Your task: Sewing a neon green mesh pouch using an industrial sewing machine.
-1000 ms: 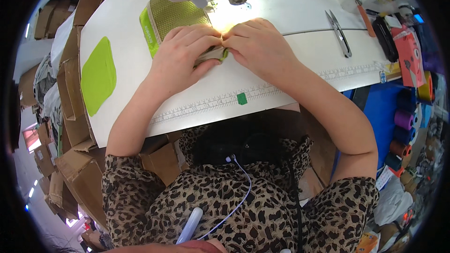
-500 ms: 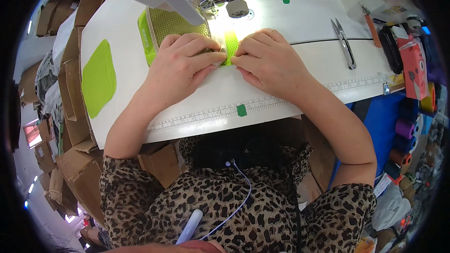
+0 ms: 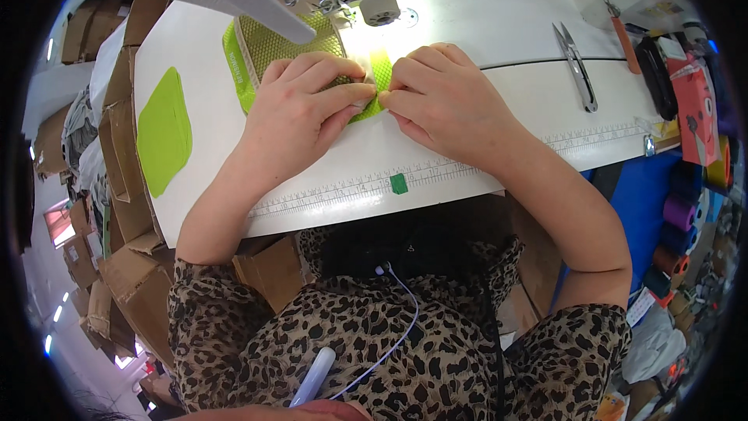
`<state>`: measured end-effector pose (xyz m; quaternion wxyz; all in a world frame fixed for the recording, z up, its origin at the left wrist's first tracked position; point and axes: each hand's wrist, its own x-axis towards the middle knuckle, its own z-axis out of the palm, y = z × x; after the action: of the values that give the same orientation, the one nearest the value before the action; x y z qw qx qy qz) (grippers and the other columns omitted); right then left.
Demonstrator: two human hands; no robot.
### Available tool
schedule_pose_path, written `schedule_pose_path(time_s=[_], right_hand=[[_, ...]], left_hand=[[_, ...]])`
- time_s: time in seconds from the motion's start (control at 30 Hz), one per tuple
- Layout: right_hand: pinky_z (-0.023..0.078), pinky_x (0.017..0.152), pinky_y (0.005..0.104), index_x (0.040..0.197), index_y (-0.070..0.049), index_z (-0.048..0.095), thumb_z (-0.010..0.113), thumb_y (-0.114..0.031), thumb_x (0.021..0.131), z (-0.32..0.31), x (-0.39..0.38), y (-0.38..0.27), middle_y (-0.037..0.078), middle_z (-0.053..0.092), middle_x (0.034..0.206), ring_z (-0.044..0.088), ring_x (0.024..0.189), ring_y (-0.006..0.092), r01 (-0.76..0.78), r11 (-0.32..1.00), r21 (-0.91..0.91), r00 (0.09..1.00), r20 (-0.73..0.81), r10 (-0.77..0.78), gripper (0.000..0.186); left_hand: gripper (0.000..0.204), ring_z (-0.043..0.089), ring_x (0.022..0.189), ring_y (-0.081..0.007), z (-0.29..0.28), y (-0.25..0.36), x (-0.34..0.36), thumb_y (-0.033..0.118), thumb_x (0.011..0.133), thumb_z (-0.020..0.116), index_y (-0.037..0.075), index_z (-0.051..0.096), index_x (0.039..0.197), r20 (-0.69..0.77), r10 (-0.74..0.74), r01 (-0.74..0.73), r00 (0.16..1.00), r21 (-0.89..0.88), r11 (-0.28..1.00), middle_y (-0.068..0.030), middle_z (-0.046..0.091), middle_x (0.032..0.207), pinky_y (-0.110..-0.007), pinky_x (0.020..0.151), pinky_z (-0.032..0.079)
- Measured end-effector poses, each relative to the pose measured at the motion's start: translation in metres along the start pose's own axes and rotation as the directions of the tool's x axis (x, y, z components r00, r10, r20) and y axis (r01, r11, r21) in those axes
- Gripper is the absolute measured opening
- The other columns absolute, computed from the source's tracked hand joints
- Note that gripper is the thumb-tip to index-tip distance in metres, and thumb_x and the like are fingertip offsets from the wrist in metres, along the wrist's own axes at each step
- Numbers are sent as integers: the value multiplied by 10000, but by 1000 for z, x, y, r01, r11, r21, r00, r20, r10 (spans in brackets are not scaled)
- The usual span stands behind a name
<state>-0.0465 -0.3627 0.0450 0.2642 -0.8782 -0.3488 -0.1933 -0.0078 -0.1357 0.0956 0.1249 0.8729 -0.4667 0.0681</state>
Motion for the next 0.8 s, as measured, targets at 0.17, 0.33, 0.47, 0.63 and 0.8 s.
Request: schedule_pose_path(time_s=[0.17, 0.33, 0.47, 0.63, 0.8], right_hand=[[478, 953, 393, 929, -92, 694, 738, -99, 758, -4, 0, -3, 18, 615, 1008, 598, 1002, 212, -37, 999, 14, 999, 4, 37, 176], [462, 1019, 418, 969, -80, 676, 743, -118, 761, -5, -1, -8, 30, 632, 1076, 609, 1087, 216, -20, 999, -30, 999, 41, 21, 222], [434, 1070, 447, 995, -86, 667, 742, -137, 774, 0, -1, -14, 32, 635, 1097, 605, 1141, 216, -28, 997, -71, 996, 84, 34, 238], [432, 1056, 460, 991, -106, 681, 736, -135, 786, 2, 5, -15, 18, 637, 1090, 603, 1139, 212, -34, 995, -98, 995, 89, 43, 214], [443, 1013, 449, 968, -114, 701, 720, -109, 764, 3, 17, -3, -8, 651, 1071, 608, 1060, 207, -46, 989, -144, 995, 84, 59, 206]], left_hand=[[244, 595, 1138, -186, 3, 3, -4, 140, 824, 737, 181, 744, 1064, 25, -47, 48, 999, -57, 997, 31, 650, 1187, -372, 913, 442], [238, 590, 1145, -186, 7, 0, -4, 146, 822, 737, 179, 738, 1058, 21, -55, 56, 998, -81, 995, 24, 649, 1171, -372, 924, 445], [200, 596, 1133, -186, 7, -6, -7, 150, 829, 726, 177, 734, 1027, 22, -28, 30, 999, -92, 995, 26, 653, 1137, -373, 942, 449], [165, 605, 1115, -185, 7, -13, -9, 155, 833, 721, 174, 728, 997, 5, -48, 49, 999, -92, 995, 35, 656, 1125, -378, 955, 452], [164, 612, 1102, -207, 12, -26, 0, 137, 836, 714, 168, 727, 996, -6, -41, 41, 999, -82, 996, 27, 658, 1124, -383, 944, 473]])
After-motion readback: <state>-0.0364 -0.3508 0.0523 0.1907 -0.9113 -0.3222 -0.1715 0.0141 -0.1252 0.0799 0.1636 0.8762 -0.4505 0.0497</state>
